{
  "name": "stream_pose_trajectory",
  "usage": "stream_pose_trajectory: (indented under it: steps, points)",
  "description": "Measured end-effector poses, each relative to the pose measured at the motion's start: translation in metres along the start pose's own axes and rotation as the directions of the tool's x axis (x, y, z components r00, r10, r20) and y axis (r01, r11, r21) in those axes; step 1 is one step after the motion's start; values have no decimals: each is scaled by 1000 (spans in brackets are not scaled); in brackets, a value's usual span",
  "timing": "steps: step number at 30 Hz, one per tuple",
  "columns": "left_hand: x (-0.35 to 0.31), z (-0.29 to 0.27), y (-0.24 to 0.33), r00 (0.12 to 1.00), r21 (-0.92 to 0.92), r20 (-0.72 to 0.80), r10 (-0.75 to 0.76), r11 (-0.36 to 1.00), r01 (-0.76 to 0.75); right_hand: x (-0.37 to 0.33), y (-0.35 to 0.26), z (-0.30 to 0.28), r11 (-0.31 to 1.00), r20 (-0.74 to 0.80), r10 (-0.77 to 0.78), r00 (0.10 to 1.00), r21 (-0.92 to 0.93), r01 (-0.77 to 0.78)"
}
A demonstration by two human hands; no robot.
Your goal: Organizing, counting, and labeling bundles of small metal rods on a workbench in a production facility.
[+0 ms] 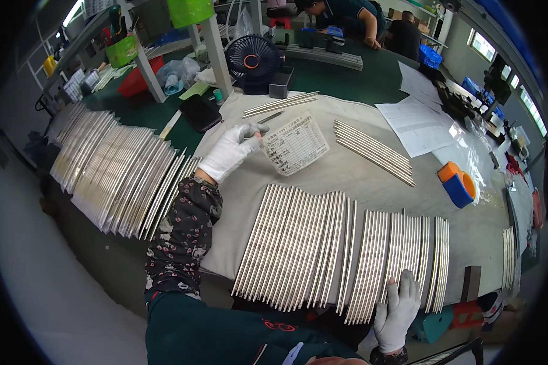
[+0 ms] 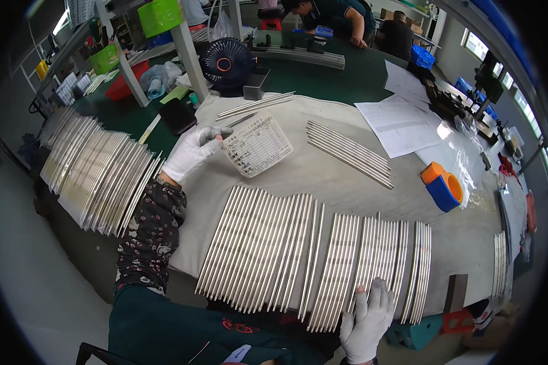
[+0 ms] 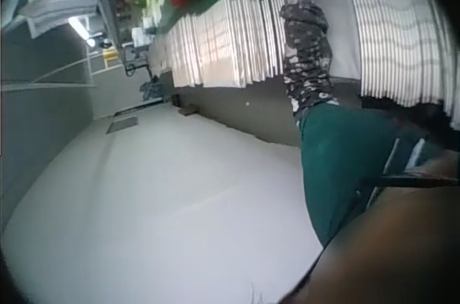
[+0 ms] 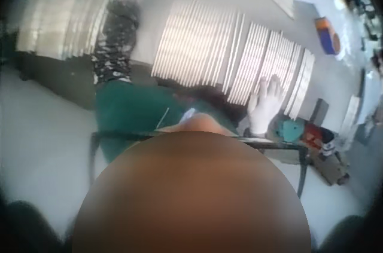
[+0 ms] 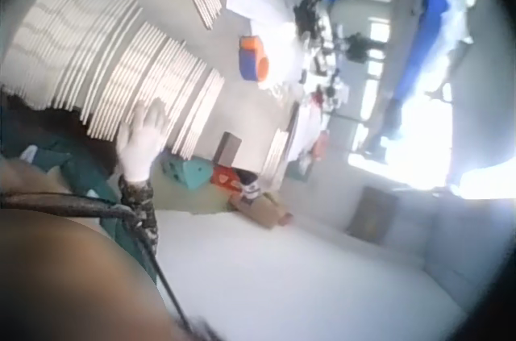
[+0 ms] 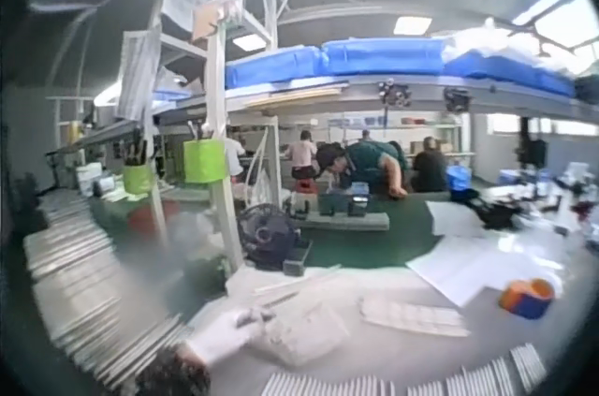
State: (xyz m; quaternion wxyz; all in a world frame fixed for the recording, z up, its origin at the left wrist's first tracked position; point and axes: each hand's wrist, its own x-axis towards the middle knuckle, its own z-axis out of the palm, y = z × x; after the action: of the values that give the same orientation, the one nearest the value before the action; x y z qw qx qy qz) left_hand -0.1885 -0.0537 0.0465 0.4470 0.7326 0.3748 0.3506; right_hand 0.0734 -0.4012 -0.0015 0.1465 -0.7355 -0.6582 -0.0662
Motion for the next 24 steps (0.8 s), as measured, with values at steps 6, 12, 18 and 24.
stream_pose_trajectory:
  steps: [6, 12, 18, 24]
  points:
    - [-11, -12, -23, 992, -121, -111, -63, 991, 49, -7, 0, 1, 998, 64, -11, 998, -64, 16]
    - [-8, -12, -29, 985, -167, -160, -69, 985, 42, 16, 7, -35, 998, 121, 30, 992, -56, -23]
    - [-13, -21, -22, 986, -263, -167, -7, 964, -38, 112, -16, -46, 944, 40, -323, 945, -53, 325]
    - [-22, -30, -18, 980, -289, -197, -22, 957, -36, 249, -67, 23, 765, -70, -643, 762, -108, 635]
